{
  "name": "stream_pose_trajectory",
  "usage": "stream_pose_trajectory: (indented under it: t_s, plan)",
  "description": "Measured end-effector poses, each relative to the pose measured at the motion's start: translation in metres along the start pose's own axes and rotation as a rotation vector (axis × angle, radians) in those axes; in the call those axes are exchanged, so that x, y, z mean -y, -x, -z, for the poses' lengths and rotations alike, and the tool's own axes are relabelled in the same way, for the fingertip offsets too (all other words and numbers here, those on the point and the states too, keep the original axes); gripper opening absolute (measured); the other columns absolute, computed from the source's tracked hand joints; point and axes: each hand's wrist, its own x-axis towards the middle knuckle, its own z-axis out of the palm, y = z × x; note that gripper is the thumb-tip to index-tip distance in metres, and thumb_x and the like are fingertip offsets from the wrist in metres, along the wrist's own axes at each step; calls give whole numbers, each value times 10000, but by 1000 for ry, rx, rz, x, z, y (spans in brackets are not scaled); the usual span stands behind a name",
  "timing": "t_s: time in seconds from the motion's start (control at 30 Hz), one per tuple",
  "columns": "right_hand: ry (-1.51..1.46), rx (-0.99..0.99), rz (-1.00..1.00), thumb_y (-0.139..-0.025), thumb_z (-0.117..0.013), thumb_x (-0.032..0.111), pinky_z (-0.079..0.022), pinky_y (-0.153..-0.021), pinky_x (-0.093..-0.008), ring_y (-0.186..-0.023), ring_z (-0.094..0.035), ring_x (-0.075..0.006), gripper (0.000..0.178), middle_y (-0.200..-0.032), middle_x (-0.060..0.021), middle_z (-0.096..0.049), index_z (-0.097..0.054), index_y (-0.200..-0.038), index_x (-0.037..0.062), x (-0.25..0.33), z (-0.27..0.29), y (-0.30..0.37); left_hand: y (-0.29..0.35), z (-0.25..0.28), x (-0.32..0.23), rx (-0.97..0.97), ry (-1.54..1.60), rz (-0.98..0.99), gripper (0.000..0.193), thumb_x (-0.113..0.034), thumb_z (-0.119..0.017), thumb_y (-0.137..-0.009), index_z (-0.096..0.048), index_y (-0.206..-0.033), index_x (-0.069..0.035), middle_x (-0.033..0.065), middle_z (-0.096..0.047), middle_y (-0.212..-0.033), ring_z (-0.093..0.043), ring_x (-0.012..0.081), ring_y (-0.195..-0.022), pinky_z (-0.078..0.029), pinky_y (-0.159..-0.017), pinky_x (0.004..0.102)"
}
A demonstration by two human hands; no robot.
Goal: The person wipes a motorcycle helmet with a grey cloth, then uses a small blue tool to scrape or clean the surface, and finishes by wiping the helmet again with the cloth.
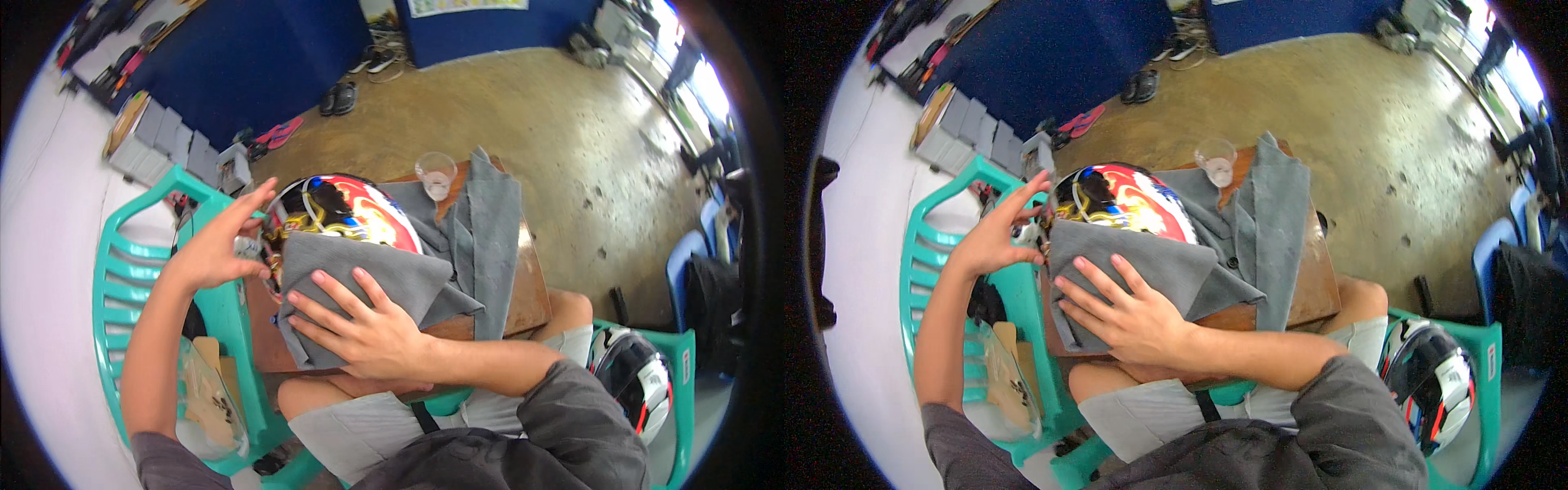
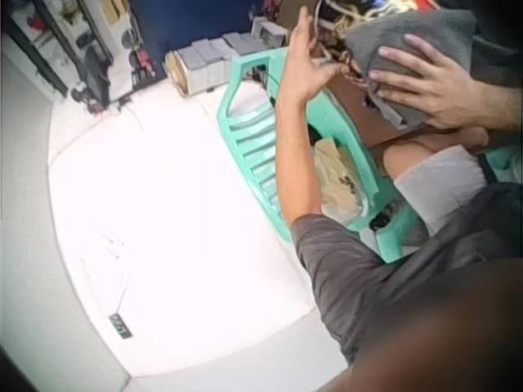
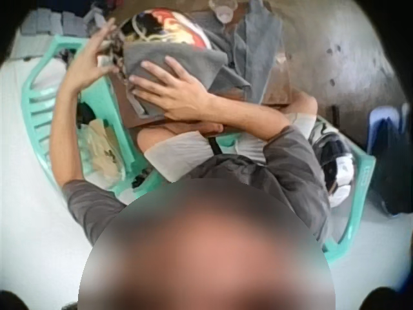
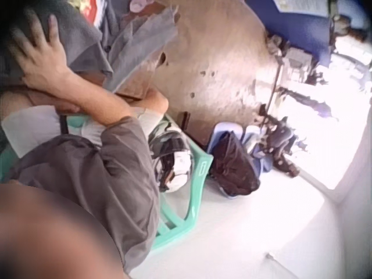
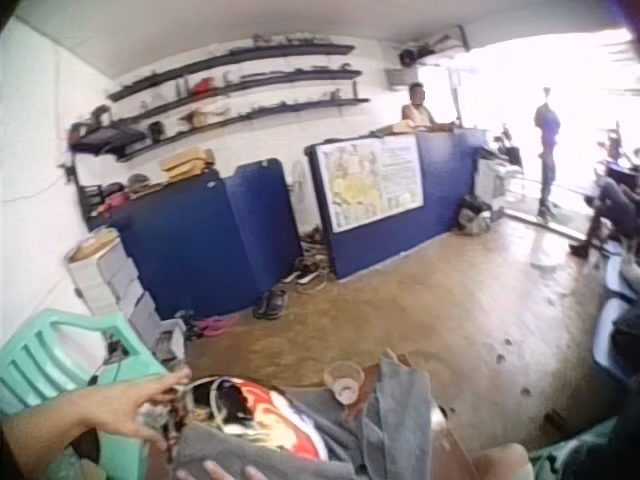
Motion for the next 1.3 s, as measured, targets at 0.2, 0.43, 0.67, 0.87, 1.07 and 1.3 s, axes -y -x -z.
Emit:
stream_pose_trajectory:
  t_s: [0.2, 0.43, 0.67, 0.87, 1.07, 1.3]
  plan:
    - [-433, -12, -652, -959, -678, 410, -325, -1248, -589, -1528, -416, -449, 635, -1622, -250, -483, -596, -1496, 80, -79, -35, 18, -18, 2, -11, 37, 28, 74, 1384, 26, -934, -679, -120, -1757, -274, 104, -434, -1710, -519, 430, -1480, -451, -1234, 511]
    - [-1329, -322, -922, -985, -621, 328, -288, -1282, -486, -1537, -410, -430, 679, -1602, -295, -488, -483, -1548, -26, -94, -92, 100, -17, -1, -8, 8, 150, 188, 1486, -217, -1027, -565, -136, -1754, -237, 96, -391, -1738, -453, 462, -1520, -421, -1246, 567]
    - [-953, -419, -677, -904, -582, 280, -243, -1313, -497, -1614, -276, -443, 818, -1711, -305, -317, -375, -1609, -82, -51, -103, 144, -14, -4, -3, -8, 211, 214, 1515, -267, -1037, -535, -142, -1755, -185, 123, -395, -1725, -495, 393, -1508, -425, -1250, 533]
    - [-1491, -288, -1014, -1020, -590, 401, -416, -1194, -458, -1400, -561, -397, 610, -1467, -297, -603, -573, -1433, -48, -122, -63, 79, -17, -6, -8, -52, 188, 224, 1595, -490, -1021, -472, -135, -1756, -158, 145, -382, -1717, -587, 320, -1417, -452, -1231, 482]
    - [-1243, -515, -1070, -986, -603, 272, -337, -1252, -441, -1490, -478, -373, 636, -1571, -249, -537, -490, -1546, -8, -65, -76, 116, -21, -5, -8, -61, 156, 252, 1610, -545, -1004, -461, -132, -1756, -150, 155, -395, -1709, -601, 316, -1395, -464, -1218, 481]
    - [-933, -515, -822, -919, -616, 214, -250, -1318, -452, -1583, -383, -375, 806, -1671, -248, -434, -357, -1646, -19, -72, -54, 98, -19, -3, -12, -25, 157, 281, 1544, -362, -1017, -498, -137, -1755, -186, 154, -409, -1705, -567, 341, -1438, -450, -1243, 491]
